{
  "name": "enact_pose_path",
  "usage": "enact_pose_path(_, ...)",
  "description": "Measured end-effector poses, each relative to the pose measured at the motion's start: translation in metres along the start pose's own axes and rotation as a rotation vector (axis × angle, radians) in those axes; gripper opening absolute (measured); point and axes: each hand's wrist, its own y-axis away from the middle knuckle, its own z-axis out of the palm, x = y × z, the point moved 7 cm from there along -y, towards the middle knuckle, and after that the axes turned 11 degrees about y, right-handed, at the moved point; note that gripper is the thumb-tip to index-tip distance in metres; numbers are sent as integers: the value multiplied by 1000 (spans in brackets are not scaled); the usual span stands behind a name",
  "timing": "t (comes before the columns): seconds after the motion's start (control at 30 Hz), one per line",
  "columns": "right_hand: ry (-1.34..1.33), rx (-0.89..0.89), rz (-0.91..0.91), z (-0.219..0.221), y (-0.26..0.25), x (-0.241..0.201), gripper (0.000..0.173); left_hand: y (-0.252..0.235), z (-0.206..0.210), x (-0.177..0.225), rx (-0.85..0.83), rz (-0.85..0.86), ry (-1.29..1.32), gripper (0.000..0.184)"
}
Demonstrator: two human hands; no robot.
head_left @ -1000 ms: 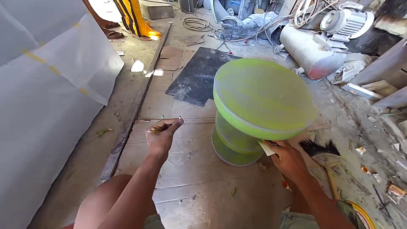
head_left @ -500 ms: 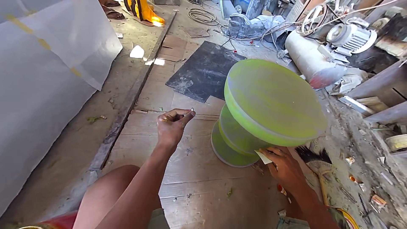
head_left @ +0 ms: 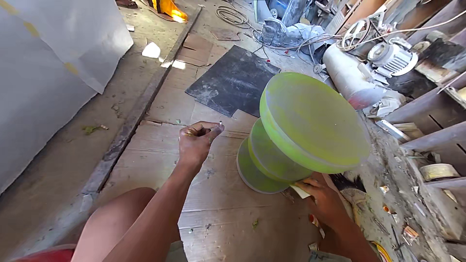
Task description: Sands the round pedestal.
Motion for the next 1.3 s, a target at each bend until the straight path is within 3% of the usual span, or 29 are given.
enact_pose_path(0.13, -62, 155, 101, -8, -7, 39, 34, 6, 3, 3, -19, 7, -10, 4)
enact_pose_path(0.43, 91, 0, 52, 14, 11, 22, 46, 3, 2, 4, 19, -15, 0, 7)
enact_pose_path(0.67, -51, 109, 264, 1, -7, 46, 29, -3, 5, 0, 22, -25, 45, 9)
enact_pose_path(1.03, -100, -126, 493, -4, -19, -30, 35, -8, 8, -5, -6, -27, 10, 11)
enact_pose_path(1.2, -138, -27, 468, 7, -9, -63, 40, -7, 10, -4, -7, -15, 17, 12)
enact_pose_path(1.3, -259, 94, 409, 2, -3, -47, 31, -6, 6, -3, -6, -7, 1, 13)
